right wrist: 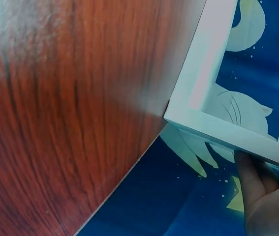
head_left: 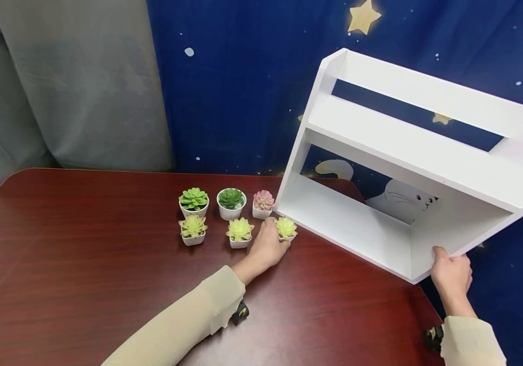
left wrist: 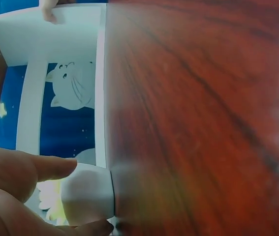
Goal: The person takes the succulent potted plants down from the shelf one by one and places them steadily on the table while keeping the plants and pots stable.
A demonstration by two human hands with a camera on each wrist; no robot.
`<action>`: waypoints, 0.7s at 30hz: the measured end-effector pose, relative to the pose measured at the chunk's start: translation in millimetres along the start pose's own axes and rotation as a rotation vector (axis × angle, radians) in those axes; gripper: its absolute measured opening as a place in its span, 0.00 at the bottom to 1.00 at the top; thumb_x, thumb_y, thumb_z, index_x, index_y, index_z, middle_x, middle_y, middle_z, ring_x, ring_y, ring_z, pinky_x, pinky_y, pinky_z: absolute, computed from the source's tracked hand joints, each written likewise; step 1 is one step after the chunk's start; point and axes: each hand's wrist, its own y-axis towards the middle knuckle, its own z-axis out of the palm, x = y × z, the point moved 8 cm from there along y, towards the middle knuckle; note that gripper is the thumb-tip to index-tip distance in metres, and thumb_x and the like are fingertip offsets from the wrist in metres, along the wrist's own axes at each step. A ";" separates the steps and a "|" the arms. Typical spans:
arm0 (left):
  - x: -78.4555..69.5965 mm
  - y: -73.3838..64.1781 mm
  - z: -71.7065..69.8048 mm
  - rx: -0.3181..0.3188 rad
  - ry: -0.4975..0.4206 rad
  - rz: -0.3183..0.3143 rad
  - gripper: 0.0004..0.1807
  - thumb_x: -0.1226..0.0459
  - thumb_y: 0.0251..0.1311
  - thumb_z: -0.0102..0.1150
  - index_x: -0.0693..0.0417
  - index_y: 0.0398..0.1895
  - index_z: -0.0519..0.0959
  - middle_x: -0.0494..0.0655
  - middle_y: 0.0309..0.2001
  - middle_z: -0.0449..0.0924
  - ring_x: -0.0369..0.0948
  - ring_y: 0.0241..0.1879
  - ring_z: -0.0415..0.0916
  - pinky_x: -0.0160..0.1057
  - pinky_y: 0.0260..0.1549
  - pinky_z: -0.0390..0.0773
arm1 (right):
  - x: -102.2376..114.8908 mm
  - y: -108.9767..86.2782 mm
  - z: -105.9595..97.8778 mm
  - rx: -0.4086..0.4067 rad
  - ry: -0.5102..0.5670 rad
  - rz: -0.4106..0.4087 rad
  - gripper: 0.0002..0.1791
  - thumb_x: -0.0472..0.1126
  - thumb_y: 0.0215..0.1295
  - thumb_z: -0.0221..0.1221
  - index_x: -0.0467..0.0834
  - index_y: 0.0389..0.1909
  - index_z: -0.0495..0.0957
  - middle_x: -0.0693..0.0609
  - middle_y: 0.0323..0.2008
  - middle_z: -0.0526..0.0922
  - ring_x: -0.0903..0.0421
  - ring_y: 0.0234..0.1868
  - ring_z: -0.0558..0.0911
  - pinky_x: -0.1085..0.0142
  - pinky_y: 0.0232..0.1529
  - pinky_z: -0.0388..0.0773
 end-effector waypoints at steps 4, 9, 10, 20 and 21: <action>-2.4 -5.9 2.7 0.031 -0.026 -0.003 0.40 0.64 0.58 0.70 0.68 0.68 0.60 0.67 0.62 0.70 0.59 0.59 0.75 0.54 0.60 0.77 | -2.9 -1.4 -3.4 0.017 -0.009 -0.001 0.34 0.55 0.73 0.45 0.27 0.61 0.70 0.22 0.63 0.70 0.25 0.63 0.69 0.36 0.61 0.64; -7.0 -12.5 1.5 0.075 -0.045 -0.018 0.45 0.61 0.61 0.69 0.70 0.74 0.55 0.70 0.75 0.56 0.59 0.70 0.68 0.53 0.69 0.70 | -3.8 -3.1 -5.0 0.051 -0.013 0.003 0.35 0.55 0.73 0.46 0.27 0.63 0.69 0.23 0.63 0.71 0.27 0.62 0.71 0.41 0.53 0.68; -8.3 -13.7 0.8 0.085 -0.050 -0.021 0.46 0.60 0.61 0.69 0.70 0.75 0.55 0.70 0.77 0.52 0.59 0.71 0.66 0.54 0.70 0.68 | -2.8 -3.1 -5.7 0.058 -0.019 -0.002 0.35 0.54 0.73 0.47 0.27 0.64 0.68 0.23 0.63 0.71 0.28 0.62 0.72 0.44 0.50 0.69; -15.0 -38.9 -19.6 0.168 -0.090 0.048 0.51 0.54 0.61 0.68 0.65 0.78 0.50 0.64 0.78 0.53 0.54 0.79 0.54 0.54 0.76 0.59 | 1.5 -11.9 -13.1 0.202 -0.228 -0.139 0.35 0.53 0.75 0.49 0.24 0.63 0.67 0.25 0.55 0.79 0.50 0.37 0.85 0.61 0.34 0.77; -15.1 -42.5 -23.5 0.180 -0.094 0.063 0.50 0.54 0.61 0.68 0.63 0.78 0.52 0.63 0.77 0.57 0.54 0.77 0.57 0.54 0.75 0.61 | 2.5 -13.3 -14.1 0.222 -0.261 -0.162 0.34 0.54 0.75 0.49 0.23 0.60 0.69 0.26 0.50 0.83 0.55 0.31 0.85 0.58 0.36 0.80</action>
